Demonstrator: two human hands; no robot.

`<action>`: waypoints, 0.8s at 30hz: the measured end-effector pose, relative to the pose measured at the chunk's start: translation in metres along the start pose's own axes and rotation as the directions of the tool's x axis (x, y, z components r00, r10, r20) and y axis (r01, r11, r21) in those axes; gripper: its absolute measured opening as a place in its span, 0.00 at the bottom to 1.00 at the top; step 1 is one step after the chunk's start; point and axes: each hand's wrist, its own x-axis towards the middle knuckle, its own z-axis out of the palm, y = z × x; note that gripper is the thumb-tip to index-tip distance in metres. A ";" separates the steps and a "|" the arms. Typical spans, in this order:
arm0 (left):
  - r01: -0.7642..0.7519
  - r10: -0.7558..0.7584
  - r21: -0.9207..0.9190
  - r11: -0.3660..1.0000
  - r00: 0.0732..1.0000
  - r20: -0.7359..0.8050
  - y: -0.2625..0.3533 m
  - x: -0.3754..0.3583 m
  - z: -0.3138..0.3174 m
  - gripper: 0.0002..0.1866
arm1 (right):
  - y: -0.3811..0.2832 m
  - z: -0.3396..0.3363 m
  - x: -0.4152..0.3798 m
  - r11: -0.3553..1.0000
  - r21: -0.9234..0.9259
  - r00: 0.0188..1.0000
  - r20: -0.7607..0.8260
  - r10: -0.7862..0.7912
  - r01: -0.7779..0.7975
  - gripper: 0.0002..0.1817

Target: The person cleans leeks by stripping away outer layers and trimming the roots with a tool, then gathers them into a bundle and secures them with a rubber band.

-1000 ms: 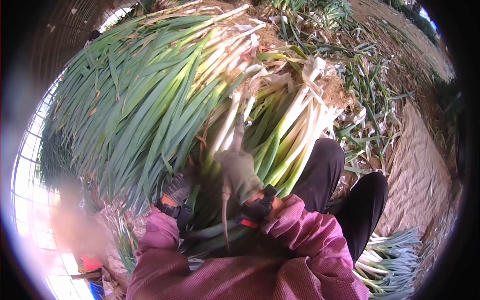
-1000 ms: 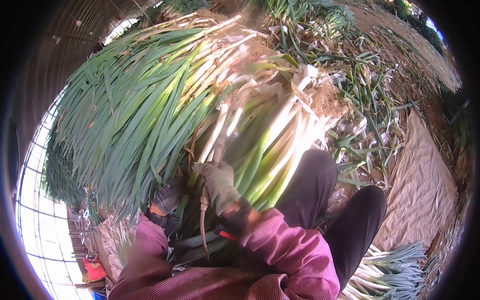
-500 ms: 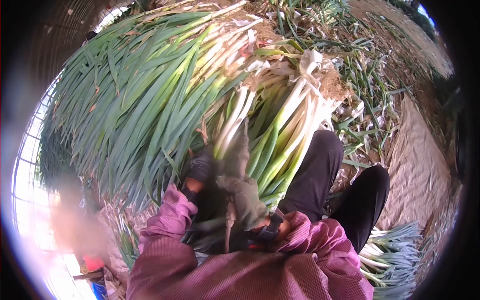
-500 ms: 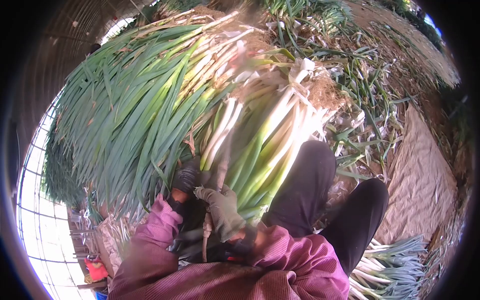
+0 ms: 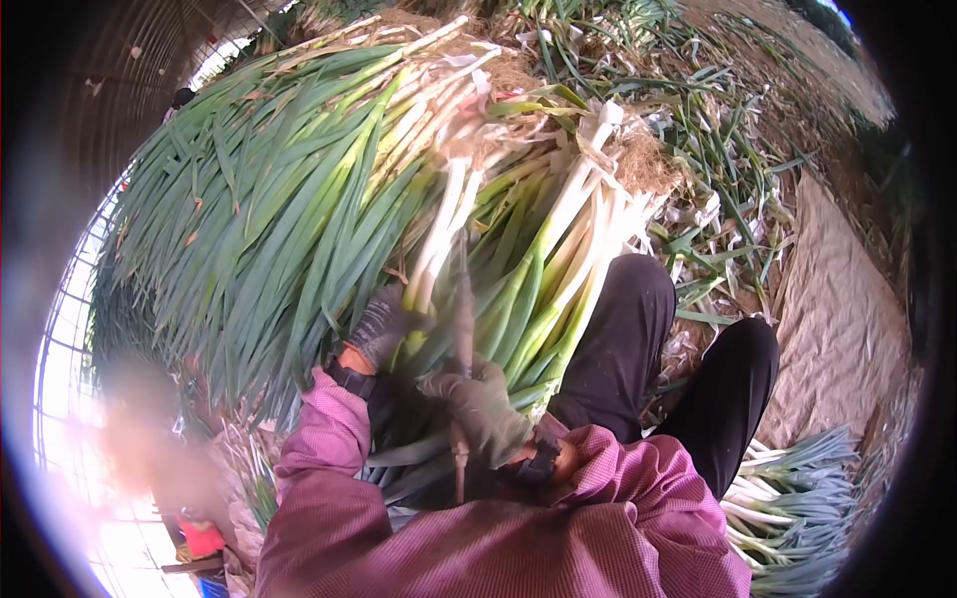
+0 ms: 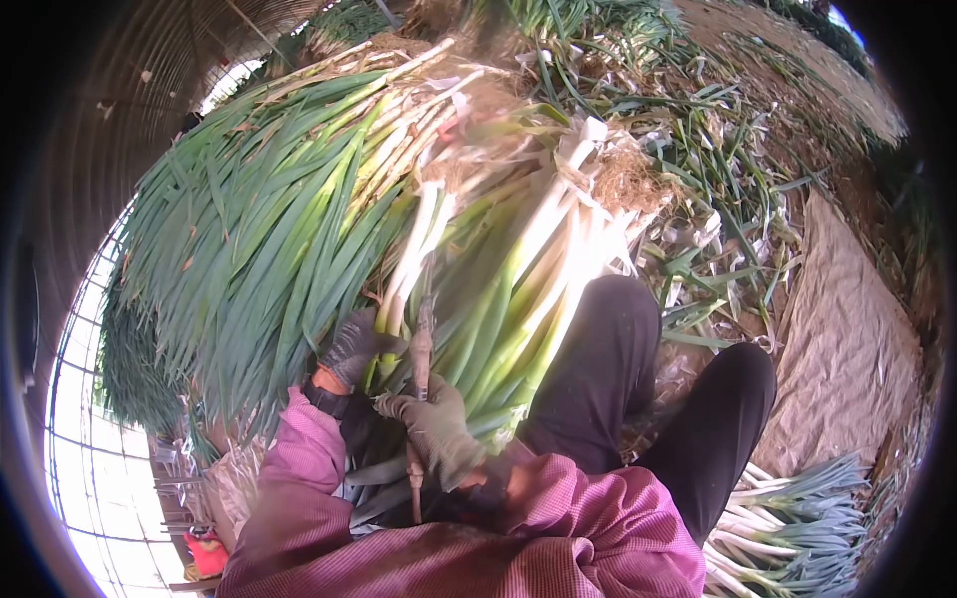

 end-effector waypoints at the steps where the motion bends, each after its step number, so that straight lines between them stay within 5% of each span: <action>1: -0.029 0.028 0.038 0.999 0.999 0.016 0.006 0.002 -0.003 0.11 | -0.006 -0.001 0.003 0.999 0.035 1.000 0.004 0.002 -0.002 0.17; 3: -0.085 0.081 0.107 0.991 0.996 0.045 0.014 0.012 -0.011 0.12 | -0.025 -0.003 0.010 0.995 0.097 1.000 0.014 0.006 -0.008 0.16; 8: -0.108 0.124 -0.131 0.985 0.985 0.122 0.036 0.040 -0.011 0.15 | -0.054 -0.013 0.031 0.990 0.070 0.992 0.011 -0.126 0.125 0.14; 15: 0.302 -0.167 -0.488 0.819 0.939 0.299 0.043 0.103 0.018 0.14 | -0.072 -0.034 0.043 0.997 -0.001 0.996 -0.056 -0.075 0.075 0.13; 19: -0.078 0.144 -0.221 0.972 0.944 0.298 0.050 0.105 0.031 0.13 | -0.082 -0.048 0.051 0.992 0.010 0.991 -0.047 -0.124 0.125 0.12; 24: 0.003 0.094 -0.317 0.948 0.952 0.290 0.054 0.096 0.030 0.13 | -0.084 -0.050 0.043 0.981 0.044 0.980 -0.075 -0.187 0.190 0.10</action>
